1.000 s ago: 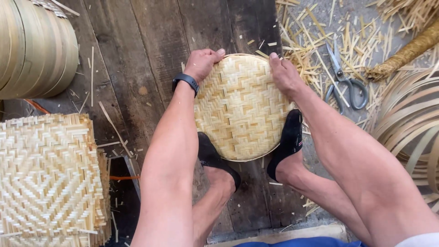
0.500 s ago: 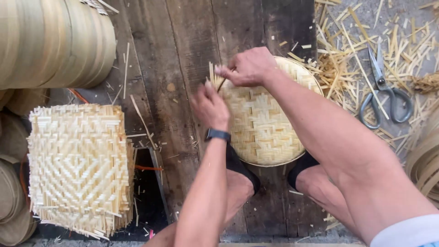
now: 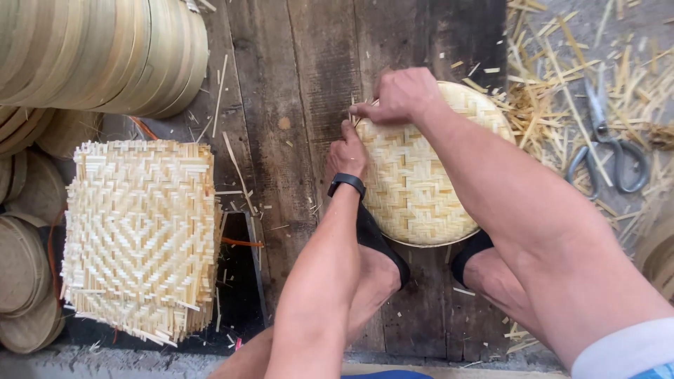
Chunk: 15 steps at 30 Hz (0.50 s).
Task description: Assembling bamboo steamer bases by fitting woven mats into hoops using a wooden mold and trimming edges with scissors.
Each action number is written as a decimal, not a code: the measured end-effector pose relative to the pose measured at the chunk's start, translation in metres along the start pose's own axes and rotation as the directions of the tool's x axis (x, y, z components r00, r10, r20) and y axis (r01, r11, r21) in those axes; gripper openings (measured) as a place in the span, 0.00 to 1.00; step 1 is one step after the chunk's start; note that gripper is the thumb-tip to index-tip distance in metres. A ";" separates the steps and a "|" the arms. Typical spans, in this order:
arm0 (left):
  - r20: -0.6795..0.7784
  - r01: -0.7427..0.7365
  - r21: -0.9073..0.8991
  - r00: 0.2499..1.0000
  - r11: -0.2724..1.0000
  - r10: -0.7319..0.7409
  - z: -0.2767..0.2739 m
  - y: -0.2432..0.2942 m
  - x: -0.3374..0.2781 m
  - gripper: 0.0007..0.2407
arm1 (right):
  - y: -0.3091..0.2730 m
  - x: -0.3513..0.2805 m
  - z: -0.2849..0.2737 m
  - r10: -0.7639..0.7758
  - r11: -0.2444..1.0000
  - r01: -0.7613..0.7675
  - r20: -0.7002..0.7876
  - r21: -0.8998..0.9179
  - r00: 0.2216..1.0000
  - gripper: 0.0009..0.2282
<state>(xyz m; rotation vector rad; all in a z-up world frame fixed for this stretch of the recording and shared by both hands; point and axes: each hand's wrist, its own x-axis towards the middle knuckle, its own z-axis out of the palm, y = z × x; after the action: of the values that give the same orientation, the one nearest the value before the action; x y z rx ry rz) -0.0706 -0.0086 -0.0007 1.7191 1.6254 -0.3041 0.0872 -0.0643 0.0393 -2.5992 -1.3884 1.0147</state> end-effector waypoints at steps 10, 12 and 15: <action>-0.362 -0.363 -0.496 0.912 0.789 0.192 0.002 -0.068 0.015 0.28 | 0.182 -0.274 -0.082 -0.012 0.995 -0.031 -0.407 -0.099 0.914 0.19; -0.408 -0.402 -0.444 0.887 0.801 0.218 -0.007 -0.097 0.020 0.25 | 0.226 -0.329 -0.074 0.319 0.927 -0.364 -0.317 -0.093 0.893 0.20; -0.220 -0.258 -0.524 0.962 0.812 0.163 -0.068 -0.091 -0.075 0.20 | 0.325 -0.362 -0.015 0.208 0.978 -0.175 -0.502 0.114 0.840 0.20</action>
<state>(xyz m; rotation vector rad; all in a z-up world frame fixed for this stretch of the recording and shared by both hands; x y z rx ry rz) -0.1900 -0.0289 0.0626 1.4731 1.4265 0.3986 0.1932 -0.5280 0.1426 -2.7109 -0.9622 0.3105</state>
